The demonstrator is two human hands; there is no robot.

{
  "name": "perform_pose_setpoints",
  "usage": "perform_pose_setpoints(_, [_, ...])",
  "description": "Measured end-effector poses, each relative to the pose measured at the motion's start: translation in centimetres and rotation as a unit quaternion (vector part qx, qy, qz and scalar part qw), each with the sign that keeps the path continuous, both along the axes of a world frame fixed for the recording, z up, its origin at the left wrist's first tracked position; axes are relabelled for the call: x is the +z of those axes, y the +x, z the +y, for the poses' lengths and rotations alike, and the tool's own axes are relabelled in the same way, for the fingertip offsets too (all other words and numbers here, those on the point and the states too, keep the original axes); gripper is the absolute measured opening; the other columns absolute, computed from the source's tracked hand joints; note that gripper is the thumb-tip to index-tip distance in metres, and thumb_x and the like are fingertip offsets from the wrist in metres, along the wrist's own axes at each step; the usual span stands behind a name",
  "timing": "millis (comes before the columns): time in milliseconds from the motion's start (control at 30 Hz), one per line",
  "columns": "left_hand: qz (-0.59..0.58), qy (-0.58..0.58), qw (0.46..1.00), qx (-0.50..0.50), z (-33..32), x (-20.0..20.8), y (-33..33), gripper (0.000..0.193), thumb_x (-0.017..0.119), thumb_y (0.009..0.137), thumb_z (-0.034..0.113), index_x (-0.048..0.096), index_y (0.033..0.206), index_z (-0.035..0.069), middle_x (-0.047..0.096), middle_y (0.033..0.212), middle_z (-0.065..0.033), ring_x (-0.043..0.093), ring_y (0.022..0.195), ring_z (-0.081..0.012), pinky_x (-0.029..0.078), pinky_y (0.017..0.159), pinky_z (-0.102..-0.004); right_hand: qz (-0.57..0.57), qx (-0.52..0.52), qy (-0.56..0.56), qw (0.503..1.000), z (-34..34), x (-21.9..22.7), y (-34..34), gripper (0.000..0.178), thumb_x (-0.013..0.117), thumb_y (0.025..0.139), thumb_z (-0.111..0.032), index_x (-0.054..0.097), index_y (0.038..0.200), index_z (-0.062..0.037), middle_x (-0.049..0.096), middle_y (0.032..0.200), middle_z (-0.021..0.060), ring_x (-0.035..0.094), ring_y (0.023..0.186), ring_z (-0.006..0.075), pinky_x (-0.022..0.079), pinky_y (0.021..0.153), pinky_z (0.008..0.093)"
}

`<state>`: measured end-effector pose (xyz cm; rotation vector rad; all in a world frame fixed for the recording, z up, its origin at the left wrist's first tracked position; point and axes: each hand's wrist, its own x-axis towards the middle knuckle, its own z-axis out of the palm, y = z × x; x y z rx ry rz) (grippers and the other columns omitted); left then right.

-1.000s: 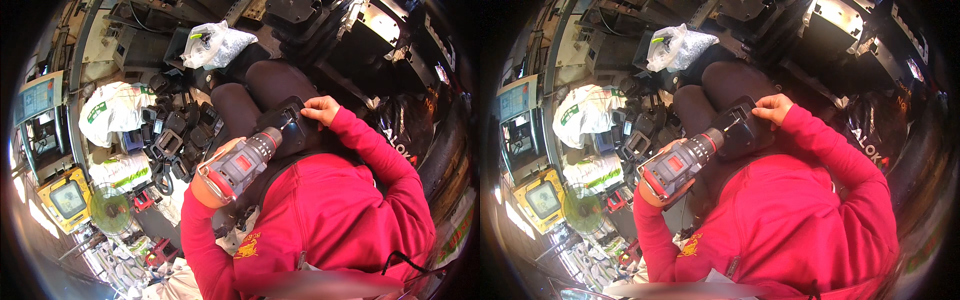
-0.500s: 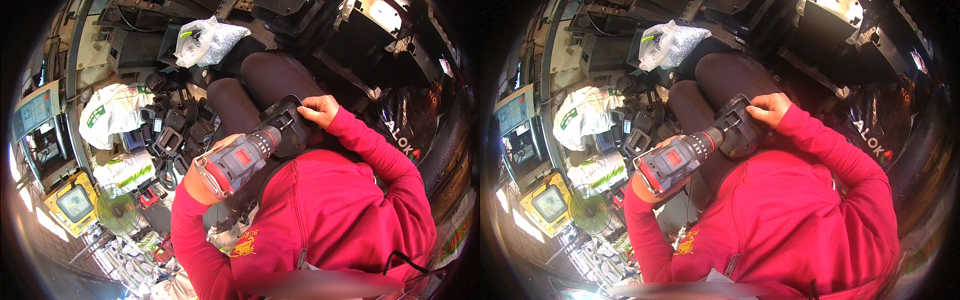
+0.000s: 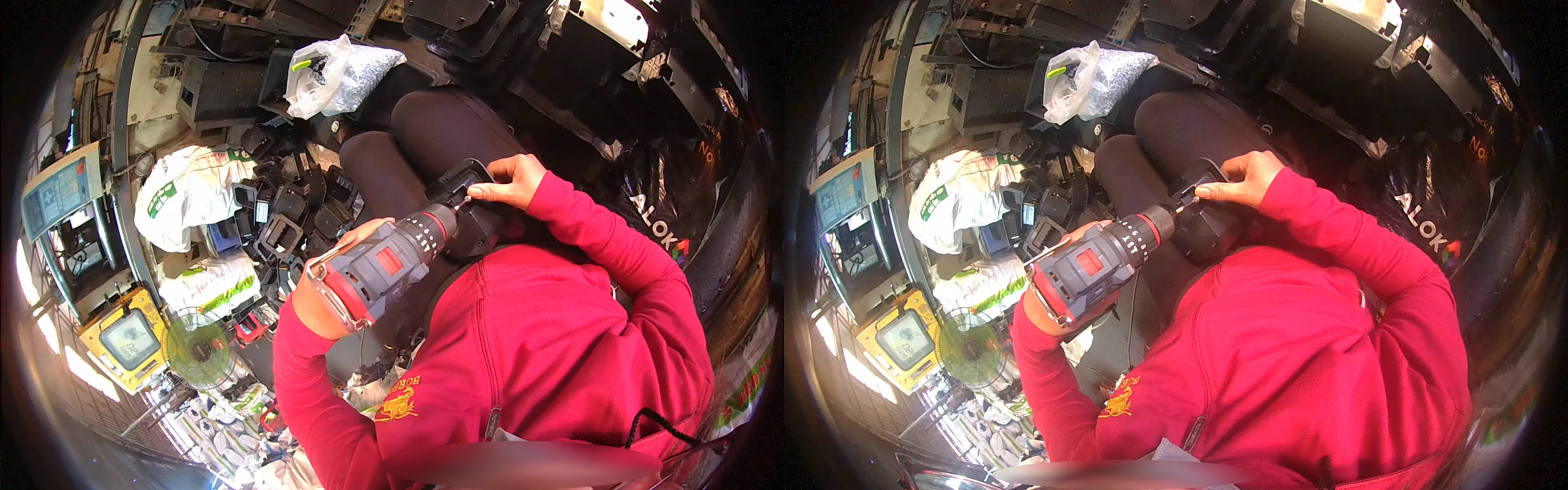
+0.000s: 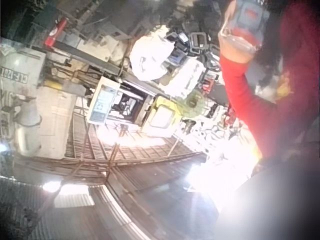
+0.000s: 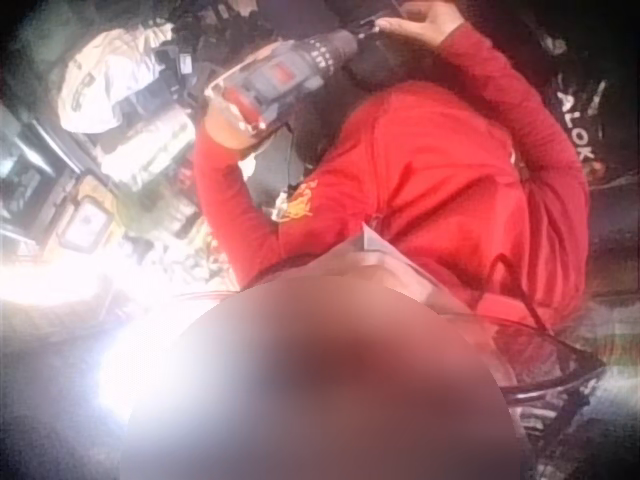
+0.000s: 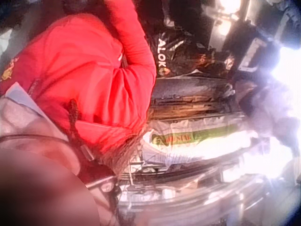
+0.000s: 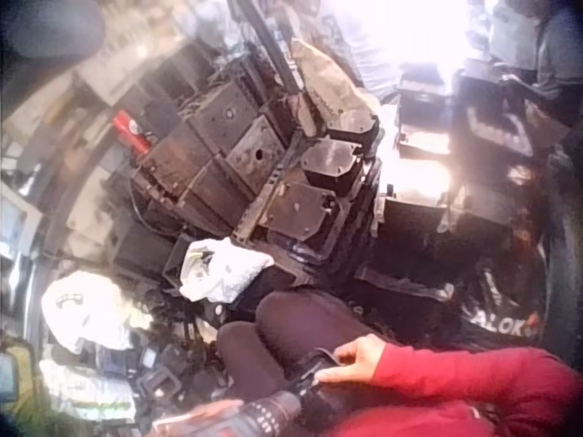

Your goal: The person sits on the floor and assembles black plastic housings by inserting internal components and fastening them with a cordless drill. They handle multiple units one at a time, inserting parts and driving screws to secure the assemblies.

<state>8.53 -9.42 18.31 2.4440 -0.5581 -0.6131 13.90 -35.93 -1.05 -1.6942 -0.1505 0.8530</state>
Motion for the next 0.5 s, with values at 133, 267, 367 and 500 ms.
perform_pose_setpoints(133, [0.005, 0.008, 1.000, 0.006, 0.5, 0.0, -0.8, 0.050, 0.069, 0.082, 0.009, 0.055, 0.130, 0.007, 0.060, 0.127, -0.0097, 0.061, 0.112, -0.0224, 0.049, 0.096, -0.0319, 0.038, 0.009, -0.008, 0.999, -0.2, 0.2, 0.1, 0.054, 0.072, 0.080, -0.055, 0.074, 0.090, -0.0018, 0.062, 0.064, 0.0049, 0.054, 0.062, 0.0111, 0.044, 0.057, 0.0315])
perform_pose_setpoints(267, [0.040, -0.045, 0.998, 0.009, 1.3, -0.3, -1.4, 0.059, 0.071, 0.081, 0.008, 0.050, 0.135, 0.008, 0.060, 0.126, -0.0088, 0.061, 0.112, -0.0212, 0.050, 0.095, -0.0311, 0.019, 0.019, 0.021, 0.999, 0.0, 0.4, 0.1, 0.051, 0.066, 0.087, -0.052, 0.073, 0.096, -0.0020, 0.060, 0.062, 0.0037, 0.053, 0.059, 0.0099, 0.043, 0.055, 0.0317])
perform_pose_setpoints(367, [0.056, -0.052, 0.996, 0.042, 1.4, -0.8, -1.8, 0.067, 0.075, 0.075, 0.005, 0.048, 0.136, 0.007, 0.060, 0.125, -0.0077, 0.061, 0.110, -0.0203, 0.050, 0.094, -0.0303, 0.067, 0.023, -0.002, 0.997, 0.0, 0.4, 0.1, 0.048, 0.061, 0.092, -0.048, 0.072, 0.099, -0.0023, 0.059, 0.062, 0.0037, 0.052, 0.057, 0.0098, 0.043, 0.054, 0.0324])
perform_pose_setpoints(500, [0.017, -0.048, 0.998, 0.041, 0.9, -1.4, -2.1, 0.073, 0.078, 0.070, 0.001, 0.047, 0.135, 0.005, 0.060, 0.124, -0.0074, 0.060, 0.110, -0.0195, 0.050, 0.094, -0.0300, 0.065, 0.011, -0.002, 0.998, 0.2, 0.3, -0.2, 0.046, 0.058, 0.095, -0.046, 0.072, 0.100, -0.0020, 0.062, 0.065, 0.0050, 0.053, 0.058, 0.0103, 0.045, 0.055, 0.0332])
